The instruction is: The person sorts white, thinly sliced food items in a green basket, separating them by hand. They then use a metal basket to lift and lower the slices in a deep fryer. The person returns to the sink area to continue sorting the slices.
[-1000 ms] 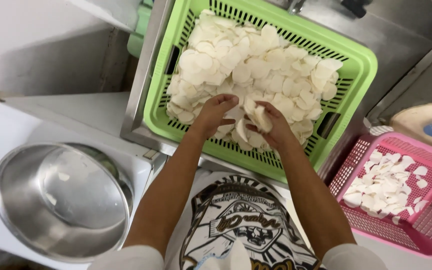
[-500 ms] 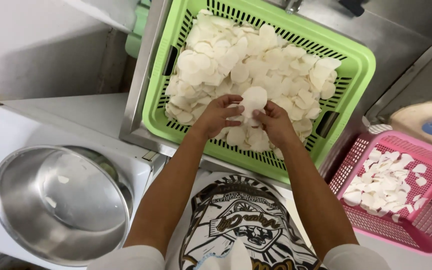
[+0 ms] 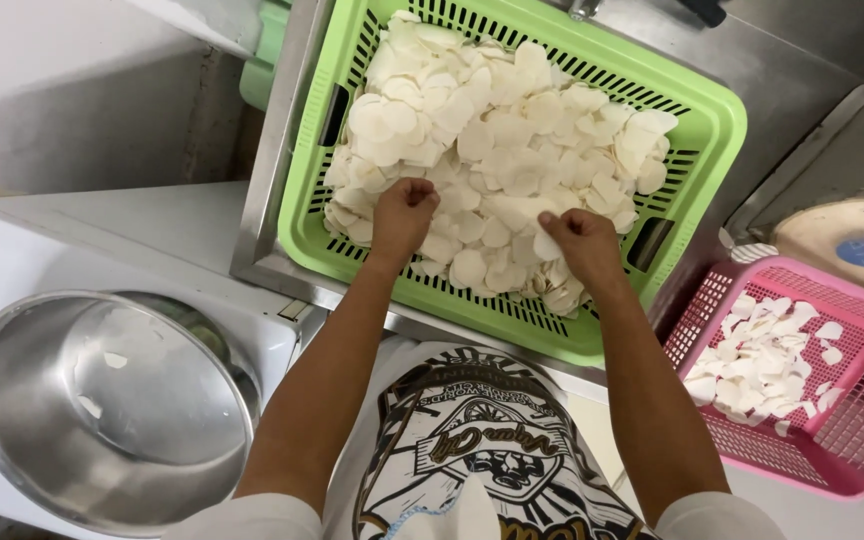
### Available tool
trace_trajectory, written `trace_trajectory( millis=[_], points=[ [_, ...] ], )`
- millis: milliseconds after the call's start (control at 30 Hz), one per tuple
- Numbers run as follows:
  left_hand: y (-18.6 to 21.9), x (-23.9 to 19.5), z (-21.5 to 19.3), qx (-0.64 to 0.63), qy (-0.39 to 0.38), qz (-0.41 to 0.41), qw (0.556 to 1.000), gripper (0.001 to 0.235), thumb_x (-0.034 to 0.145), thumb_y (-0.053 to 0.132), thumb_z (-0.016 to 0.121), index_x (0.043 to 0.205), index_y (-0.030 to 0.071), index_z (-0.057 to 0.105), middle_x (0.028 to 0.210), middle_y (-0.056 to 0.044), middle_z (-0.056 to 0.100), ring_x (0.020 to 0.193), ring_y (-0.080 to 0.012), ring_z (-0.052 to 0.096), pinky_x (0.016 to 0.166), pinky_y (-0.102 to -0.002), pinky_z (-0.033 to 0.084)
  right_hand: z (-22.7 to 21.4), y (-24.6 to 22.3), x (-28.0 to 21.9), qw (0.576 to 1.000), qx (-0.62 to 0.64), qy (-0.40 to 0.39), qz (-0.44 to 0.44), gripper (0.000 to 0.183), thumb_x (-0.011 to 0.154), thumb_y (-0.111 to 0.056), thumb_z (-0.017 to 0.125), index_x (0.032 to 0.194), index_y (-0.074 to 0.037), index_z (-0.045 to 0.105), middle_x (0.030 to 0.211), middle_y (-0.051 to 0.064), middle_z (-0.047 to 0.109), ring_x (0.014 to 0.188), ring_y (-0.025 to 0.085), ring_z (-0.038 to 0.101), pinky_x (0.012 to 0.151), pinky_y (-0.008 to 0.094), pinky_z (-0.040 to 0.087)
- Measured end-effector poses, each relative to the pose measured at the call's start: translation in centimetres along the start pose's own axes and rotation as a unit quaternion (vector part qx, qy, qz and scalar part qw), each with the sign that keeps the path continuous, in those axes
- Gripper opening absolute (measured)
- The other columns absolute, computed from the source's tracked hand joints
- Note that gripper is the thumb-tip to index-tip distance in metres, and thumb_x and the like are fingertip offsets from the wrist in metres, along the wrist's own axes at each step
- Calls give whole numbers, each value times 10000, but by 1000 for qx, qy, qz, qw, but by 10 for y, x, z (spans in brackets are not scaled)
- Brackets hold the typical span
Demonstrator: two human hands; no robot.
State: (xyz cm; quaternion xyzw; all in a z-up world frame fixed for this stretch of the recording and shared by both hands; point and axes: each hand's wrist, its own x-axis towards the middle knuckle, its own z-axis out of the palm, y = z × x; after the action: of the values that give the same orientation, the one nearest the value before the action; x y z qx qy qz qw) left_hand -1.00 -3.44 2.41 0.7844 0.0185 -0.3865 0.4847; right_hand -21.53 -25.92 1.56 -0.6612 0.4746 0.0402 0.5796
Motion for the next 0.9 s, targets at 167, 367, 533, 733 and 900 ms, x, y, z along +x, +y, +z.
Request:
trace_trajectory(
  millis=[167,367,533,733,900],
  points=[
    [-29,10,23,161,24,51,985,310,856,277,778,1139,156,743,1083,-60,762,1008,-213,734,925,-380,560,-6,-29,-13,984,-172,-52,2,473,809,-458,888,1012,-56,744,794,54,566,794,199,581,714,338,458],
    [14,-7,53,143,18,191,971,311,1042,174,597,1300,19,676,1280,-206,684,1225,-371,649,1156,-488,422,-3,-82,-10,879,-471,-63,-18,447,1006,-483,596,968,-84,793,865,188,756,941,420,730,821,490,551],
    [18,17,74,285,25,241,927,291,1036,172,610,1290,49,682,1291,-180,666,1221,-372,644,1114,-476,475,35,-69,25,922,-382,23,-63,317,1005,-395,656,1146,-116,712,919,119,739,927,332,733,805,464,554],
    [20,35,79,279,6,193,941,245,1009,217,602,1179,55,670,1034,-152,691,1000,-362,712,891,-458,580,47,-30,48,974,-219,60,-23,342,926,-425,743,1094,-133,682,1026,74,726,1007,280,710,856,425,553],
    [4,38,66,238,-16,177,955,236,985,180,616,1152,22,666,986,-188,721,967,-390,724,839,-492,576,40,-40,32,980,-181,77,-32,404,907,-448,774,1106,-109,683,1009,99,685,1008,293,684,865,432,543]
  ],
)
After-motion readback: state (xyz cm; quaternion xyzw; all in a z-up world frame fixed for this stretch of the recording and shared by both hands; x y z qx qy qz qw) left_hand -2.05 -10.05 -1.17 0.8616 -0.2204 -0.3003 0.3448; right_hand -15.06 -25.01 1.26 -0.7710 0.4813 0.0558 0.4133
